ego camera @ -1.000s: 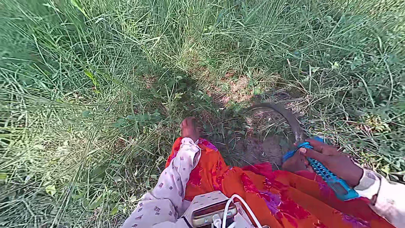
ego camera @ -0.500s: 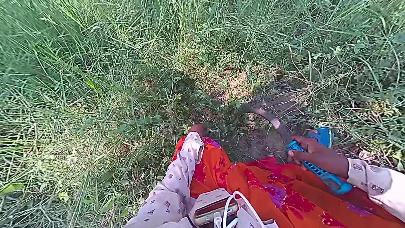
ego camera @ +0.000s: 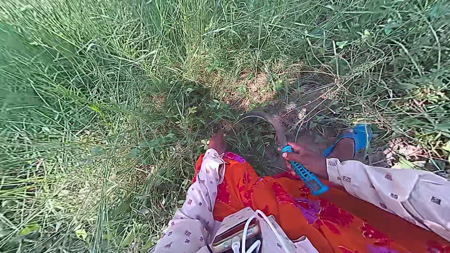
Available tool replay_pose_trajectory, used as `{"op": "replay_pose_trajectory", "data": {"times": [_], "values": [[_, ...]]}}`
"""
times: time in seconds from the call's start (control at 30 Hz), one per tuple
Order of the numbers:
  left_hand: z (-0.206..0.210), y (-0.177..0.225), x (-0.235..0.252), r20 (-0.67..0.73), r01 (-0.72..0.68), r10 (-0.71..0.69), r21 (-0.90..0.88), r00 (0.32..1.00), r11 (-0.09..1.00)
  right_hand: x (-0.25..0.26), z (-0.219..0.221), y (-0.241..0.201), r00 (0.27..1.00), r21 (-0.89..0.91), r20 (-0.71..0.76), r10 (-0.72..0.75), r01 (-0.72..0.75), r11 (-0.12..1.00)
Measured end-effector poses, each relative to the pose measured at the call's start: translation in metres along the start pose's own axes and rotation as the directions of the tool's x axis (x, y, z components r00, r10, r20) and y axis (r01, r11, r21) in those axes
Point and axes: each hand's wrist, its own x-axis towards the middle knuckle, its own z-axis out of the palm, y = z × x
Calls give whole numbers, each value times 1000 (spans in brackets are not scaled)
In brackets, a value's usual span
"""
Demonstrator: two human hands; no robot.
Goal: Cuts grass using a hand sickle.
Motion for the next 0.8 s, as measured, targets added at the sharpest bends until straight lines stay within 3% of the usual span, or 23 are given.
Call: {"op": "replay_pose_trajectory", "data": {"times": [0.13, 0.27, 0.43, 0.6, 0.8], "values": [[7, -12, 3, -38, -95, 95, -6, 995, 995, 32, 16, 14, 990, -24, 129, 57, -55, 998], [15, -26, 5, -210, -208, 179, -128, 961, 970, 55, 27, 17, 955, -103, 290, 67, -38, 994], [18, -35, 11, -371, -156, 63, -225, 927, 962, 58, 33, 16, 936, -175, 338, 94, -36, 984], [25, -46, 27, -409, -137, -41, -396, 911, 908, 54, 24, 8, 941, -186, 311, 135, -79, 979], [27, -43, 35, -444, -152, -189, -626, 876, 765, 30, 15, -4, 972, -158, 216, 94, -60, 986]]}}
